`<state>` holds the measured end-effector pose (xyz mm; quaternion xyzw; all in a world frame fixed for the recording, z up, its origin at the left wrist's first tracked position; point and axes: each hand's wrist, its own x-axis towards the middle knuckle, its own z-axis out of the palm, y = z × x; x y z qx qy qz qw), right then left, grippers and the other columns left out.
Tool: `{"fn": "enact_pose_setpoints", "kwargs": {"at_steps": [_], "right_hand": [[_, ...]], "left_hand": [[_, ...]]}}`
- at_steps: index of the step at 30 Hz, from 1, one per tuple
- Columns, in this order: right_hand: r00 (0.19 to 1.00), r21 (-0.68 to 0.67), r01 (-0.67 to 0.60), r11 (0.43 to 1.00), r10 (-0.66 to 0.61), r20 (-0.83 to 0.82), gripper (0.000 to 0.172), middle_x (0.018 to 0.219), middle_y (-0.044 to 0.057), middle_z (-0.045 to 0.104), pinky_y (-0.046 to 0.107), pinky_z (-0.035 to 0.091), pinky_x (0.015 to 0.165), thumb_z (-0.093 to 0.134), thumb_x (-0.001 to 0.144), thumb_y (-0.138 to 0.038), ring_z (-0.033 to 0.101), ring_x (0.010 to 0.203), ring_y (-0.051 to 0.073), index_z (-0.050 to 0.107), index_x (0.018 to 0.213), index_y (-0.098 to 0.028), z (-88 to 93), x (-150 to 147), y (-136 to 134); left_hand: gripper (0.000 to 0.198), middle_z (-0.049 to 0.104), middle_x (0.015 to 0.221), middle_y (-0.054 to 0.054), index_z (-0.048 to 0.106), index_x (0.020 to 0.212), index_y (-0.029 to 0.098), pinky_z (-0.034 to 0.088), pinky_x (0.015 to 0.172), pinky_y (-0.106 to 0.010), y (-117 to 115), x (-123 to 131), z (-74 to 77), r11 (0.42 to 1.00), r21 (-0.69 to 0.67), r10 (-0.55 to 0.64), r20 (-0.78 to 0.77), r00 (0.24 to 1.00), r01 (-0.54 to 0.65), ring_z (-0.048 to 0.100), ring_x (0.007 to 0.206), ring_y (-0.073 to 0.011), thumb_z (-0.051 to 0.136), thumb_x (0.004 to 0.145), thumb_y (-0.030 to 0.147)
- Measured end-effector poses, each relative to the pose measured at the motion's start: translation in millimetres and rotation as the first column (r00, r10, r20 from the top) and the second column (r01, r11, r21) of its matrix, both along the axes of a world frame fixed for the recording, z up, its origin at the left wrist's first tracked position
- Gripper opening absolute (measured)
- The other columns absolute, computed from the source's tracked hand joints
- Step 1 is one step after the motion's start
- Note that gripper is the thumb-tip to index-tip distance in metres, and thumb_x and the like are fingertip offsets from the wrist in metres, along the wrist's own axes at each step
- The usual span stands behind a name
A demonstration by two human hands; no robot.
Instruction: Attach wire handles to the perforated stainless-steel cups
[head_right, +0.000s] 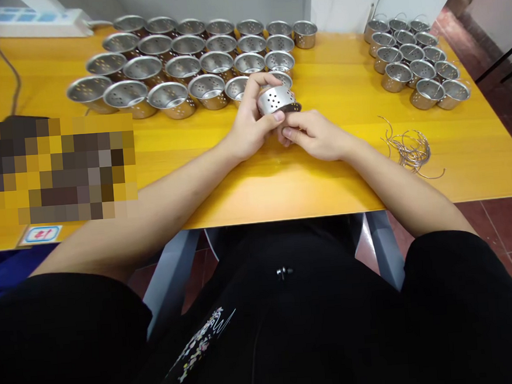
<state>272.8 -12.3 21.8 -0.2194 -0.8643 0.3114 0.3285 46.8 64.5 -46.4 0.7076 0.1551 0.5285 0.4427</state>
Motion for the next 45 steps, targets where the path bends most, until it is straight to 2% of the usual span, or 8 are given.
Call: {"fn": "enact_pose_setpoints", "kwargs": {"at_steps": [6,11,16,22,28,35,40,45], "right_hand": [[0.989,0.002,0.142,0.99,-0.142,0.032,0.039,0.092,0.004,0.076,0.042,0.066,0.087,0.081,0.124,-0.059,0.07,0.085,0.024,0.076,0.106,-0.024,-2.3,1,-4],[0.987,-0.128,0.158,0.979,-0.154,0.038,0.054,0.074,0.002,0.07,0.035,0.063,0.07,0.076,0.128,-0.065,0.069,0.068,0.02,0.07,0.092,-0.025,7.1,-4,-18],[0.99,-0.249,0.097,0.964,-0.12,-0.079,0.057,0.077,0.001,0.072,0.031,0.062,0.061,0.076,0.127,-0.072,0.069,0.063,0.017,0.064,0.094,-0.027,6.3,-15,-25],[0.98,-0.104,0.2,0.974,-0.2,0.015,0.046,0.074,-0.002,0.06,0.034,0.062,0.066,0.076,0.123,-0.062,0.063,0.067,0.019,0.06,0.096,-0.028,6.1,-12,-24],[0.965,0.001,0.252,0.968,-0.252,0.073,0.066,0.074,0.002,0.056,0.04,0.064,0.078,0.066,0.124,-0.082,0.061,0.079,0.024,0.058,0.088,-0.028,18.4,-7,-26],[0.979,-0.17,0.202,0.964,-0.201,0.027,0.077,0.077,0.0,0.054,0.036,0.058,0.064,0.067,0.117,-0.104,0.059,0.072,0.022,0.063,0.098,-0.03,8.1,6,-11],[0.987,-0.301,0.147,0.942,-0.162,-0.025,0.078,0.078,-0.002,0.058,0.032,0.052,0.054,0.073,0.114,-0.106,0.056,0.061,0.018,0.069,0.108,-0.028,-1.1,8,-5],[0.984,-0.307,0.148,0.94,-0.172,-0.052,0.082,0.075,-0.004,0.057,0.031,0.047,0.049,0.07,0.113,-0.11,0.053,0.056,0.016,0.065,0.101,-0.029,-2.4,4,-5]], "left_hand": [[0.115,0.073,0.154,-0.015,0.056,0.175,0.035,0.066,0.126,-0.059,-1,-3,6.9,0.97,0.24,-0.006,-0.096,0.995,0.029,0.079,0.144,-0.0411,0.086,0.096,0.113],[0.117,0.072,0.153,-0.016,0.054,0.179,0.032,0.068,0.118,-0.055,-5,0,6.6,0.966,0.252,-0.034,-0.108,0.994,0.06,0.08,0.133,-0.0369,0.083,0.098,0.112],[0.111,0.074,0.152,-0.016,0.059,0.174,0.035,0.07,0.113,-0.051,-4,0,9.5,0.965,0.253,-0.051,-0.069,0.996,0.067,0.08,0.132,-0.0365,0.09,0.096,0.107],[0.115,0.072,0.158,-0.014,0.06,0.175,0.035,0.068,0.123,-0.061,0,2,11.2,0.948,0.312,-0.031,-0.089,0.996,0.057,0.083,0.138,-0.0395,0.084,0.096,0.115],[0.106,0.08,0.155,-0.014,0.076,0.159,0.034,0.065,0.134,-0.065,-9,-5,28.5,0.975,0.211,-0.037,-0.125,0.991,0.063,0.082,0.148,-0.0452,0.097,0.088,0.11],[0.114,0.083,0.131,-0.01,0.069,0.156,0.036,0.07,0.111,-0.058,0,-9,18.8,0.99,0.08,-0.102,-0.174,0.979,0.118,0.083,0.124,-0.0368,0.105,0.078,0.112],[0.117,0.081,0.126,-0.008,0.071,0.153,0.034,0.066,0.121,-0.061,1,-11,25.9,0.99,0.076,-0.096,-0.214,0.972,0.115,0.078,0.131,-0.0405,0.108,0.073,0.111],[0.118,0.077,0.128,-0.01,0.077,0.137,0.028,0.063,0.123,-0.061,-8,-8,36.1,0.996,0.051,-0.054,-0.218,0.975,0.066,0.08,0.132,-0.0436,0.114,0.058,0.108]]}}
